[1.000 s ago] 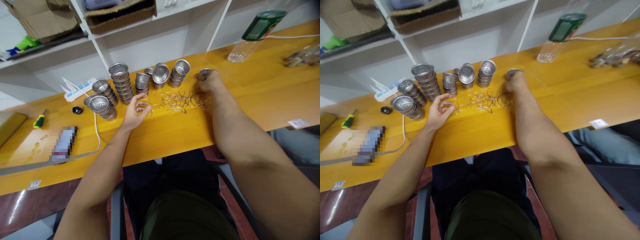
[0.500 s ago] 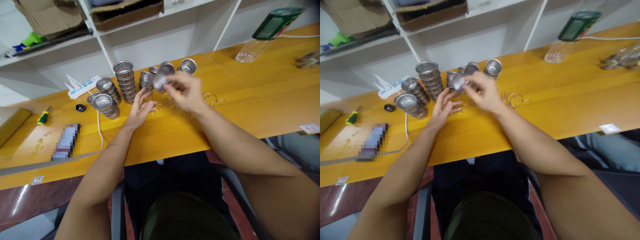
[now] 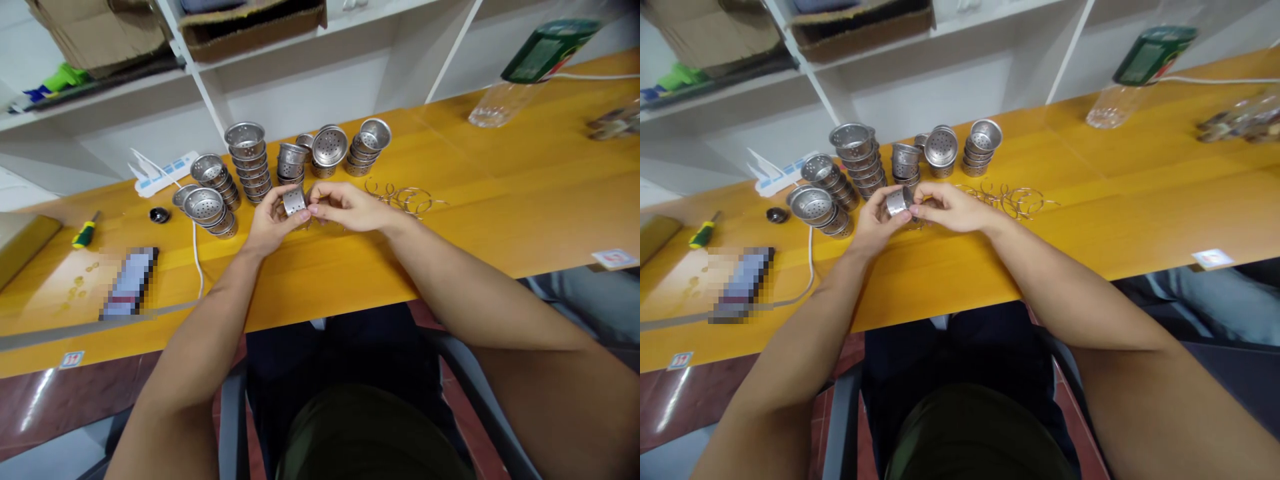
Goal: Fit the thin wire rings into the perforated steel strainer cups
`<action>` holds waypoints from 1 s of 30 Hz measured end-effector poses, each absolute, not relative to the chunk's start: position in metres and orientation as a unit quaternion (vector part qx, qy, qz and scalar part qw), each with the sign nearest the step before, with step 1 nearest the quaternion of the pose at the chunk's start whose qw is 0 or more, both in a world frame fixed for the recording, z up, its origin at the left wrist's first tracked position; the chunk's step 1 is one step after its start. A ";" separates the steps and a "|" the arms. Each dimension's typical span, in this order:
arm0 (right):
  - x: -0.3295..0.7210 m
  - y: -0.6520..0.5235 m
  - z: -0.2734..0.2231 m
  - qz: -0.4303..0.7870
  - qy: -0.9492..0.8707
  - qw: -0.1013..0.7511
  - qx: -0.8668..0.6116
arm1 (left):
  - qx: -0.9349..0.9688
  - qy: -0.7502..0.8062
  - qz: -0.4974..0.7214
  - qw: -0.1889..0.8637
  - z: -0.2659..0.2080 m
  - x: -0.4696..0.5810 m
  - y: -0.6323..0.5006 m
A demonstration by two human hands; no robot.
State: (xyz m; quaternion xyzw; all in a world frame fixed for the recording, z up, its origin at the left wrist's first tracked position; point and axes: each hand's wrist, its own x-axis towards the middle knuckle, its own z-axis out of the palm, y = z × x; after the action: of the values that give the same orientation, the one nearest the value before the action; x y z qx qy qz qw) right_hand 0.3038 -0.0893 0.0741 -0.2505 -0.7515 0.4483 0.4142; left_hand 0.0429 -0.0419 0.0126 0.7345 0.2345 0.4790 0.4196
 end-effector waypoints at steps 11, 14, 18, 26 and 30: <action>0.290 -0.090 0.076 0.487 -0.604 0.554 -0.302 | 0.722 0.228 0.502 0.418 0.009 0.050 -0.048; 0.311 -0.084 0.082 0.472 -0.572 0.587 -0.326 | 0.681 0.262 0.512 0.453 0.019 0.044 -0.049; 0.342 -0.073 0.075 0.297 -0.684 0.519 -0.418 | 0.601 0.252 0.532 0.541 0.050 0.025 -0.060; 0.346 -0.076 0.063 0.183 -0.767 0.392 -0.474 | 0.585 0.265 0.506 0.576 0.038 0.047 -0.064; 0.341 -0.084 0.069 0.227 -0.786 0.388 -0.425 | 0.647 0.270 0.526 0.481 0.014 0.057 -0.053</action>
State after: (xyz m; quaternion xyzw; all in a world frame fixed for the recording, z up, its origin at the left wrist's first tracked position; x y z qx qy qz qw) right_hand 0.3406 -0.0844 0.0686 -0.4247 -0.7857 0.2266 0.3885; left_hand 0.0571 -0.0525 0.0143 0.6466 0.2703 0.5264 0.4814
